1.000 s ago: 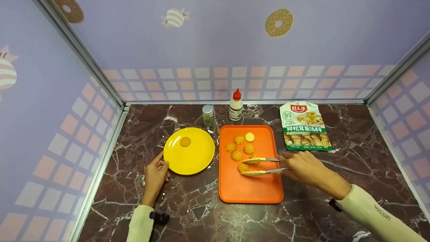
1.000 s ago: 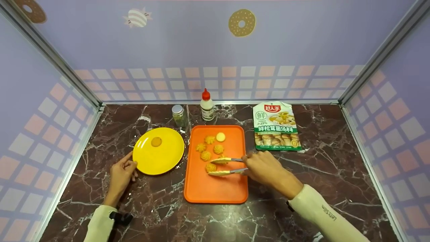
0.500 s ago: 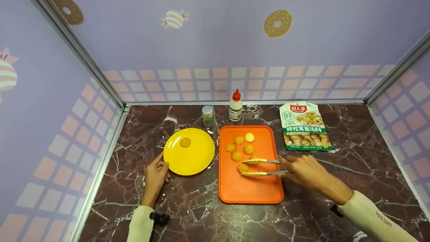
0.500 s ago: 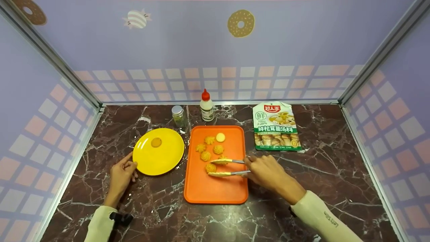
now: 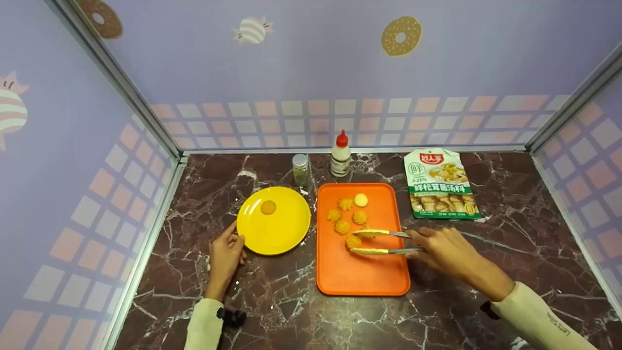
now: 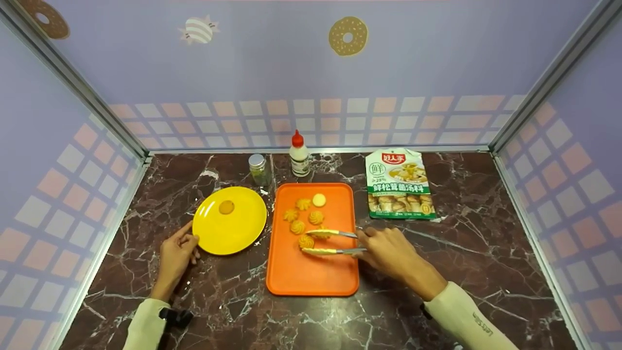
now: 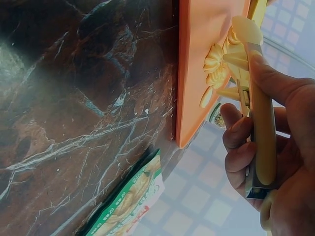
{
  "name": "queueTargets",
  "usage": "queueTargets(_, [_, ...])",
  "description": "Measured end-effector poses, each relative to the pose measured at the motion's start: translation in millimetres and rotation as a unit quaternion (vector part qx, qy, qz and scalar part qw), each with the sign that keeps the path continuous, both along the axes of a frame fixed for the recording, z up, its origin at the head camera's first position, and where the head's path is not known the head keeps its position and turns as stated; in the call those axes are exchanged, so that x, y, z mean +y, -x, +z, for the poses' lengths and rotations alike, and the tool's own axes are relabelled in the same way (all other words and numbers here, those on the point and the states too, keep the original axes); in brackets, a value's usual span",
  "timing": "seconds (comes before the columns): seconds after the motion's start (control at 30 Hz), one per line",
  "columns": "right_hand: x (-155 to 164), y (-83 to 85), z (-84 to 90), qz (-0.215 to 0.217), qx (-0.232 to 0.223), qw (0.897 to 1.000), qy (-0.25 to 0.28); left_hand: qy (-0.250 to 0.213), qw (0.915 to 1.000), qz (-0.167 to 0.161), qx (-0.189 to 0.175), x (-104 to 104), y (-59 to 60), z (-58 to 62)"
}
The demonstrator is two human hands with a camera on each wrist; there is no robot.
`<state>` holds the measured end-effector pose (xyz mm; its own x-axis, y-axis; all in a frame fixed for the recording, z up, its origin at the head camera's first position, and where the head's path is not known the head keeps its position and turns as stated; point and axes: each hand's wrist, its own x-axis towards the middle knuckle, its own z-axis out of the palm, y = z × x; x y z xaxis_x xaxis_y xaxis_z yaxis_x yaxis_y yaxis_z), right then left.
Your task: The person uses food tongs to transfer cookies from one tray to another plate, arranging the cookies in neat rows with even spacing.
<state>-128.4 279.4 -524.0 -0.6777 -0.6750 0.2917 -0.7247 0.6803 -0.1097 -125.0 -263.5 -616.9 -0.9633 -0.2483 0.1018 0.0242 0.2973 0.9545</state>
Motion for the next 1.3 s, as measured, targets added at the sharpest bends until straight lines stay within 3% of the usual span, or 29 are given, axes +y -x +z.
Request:
queueTargets(0.23, [7,-2.7,-3.1,-0.008,0.005,1.0,0.018,0.017,0.9998,0.011,-0.008,3,2.0,1.0])
queueTargets(0.53, [15,-5.8,-4.9,-0.017,0.016,0.999,0.044,0.005,0.9999,-0.002,-0.009,0,1.5,-1.6])
queueTargets(0.77, [15,-5.1,-5.2,-0.022,0.024,0.998,0.047,-0.017,0.9998,-0.004,-0.006,-1,1.8,-2.0])
queueTargets(1.3, [13,-2.6,-5.4,-0.019,0.026,0.998,0.051,-0.011,0.9999,0.001,0.002,-2,1.3,-3.2])
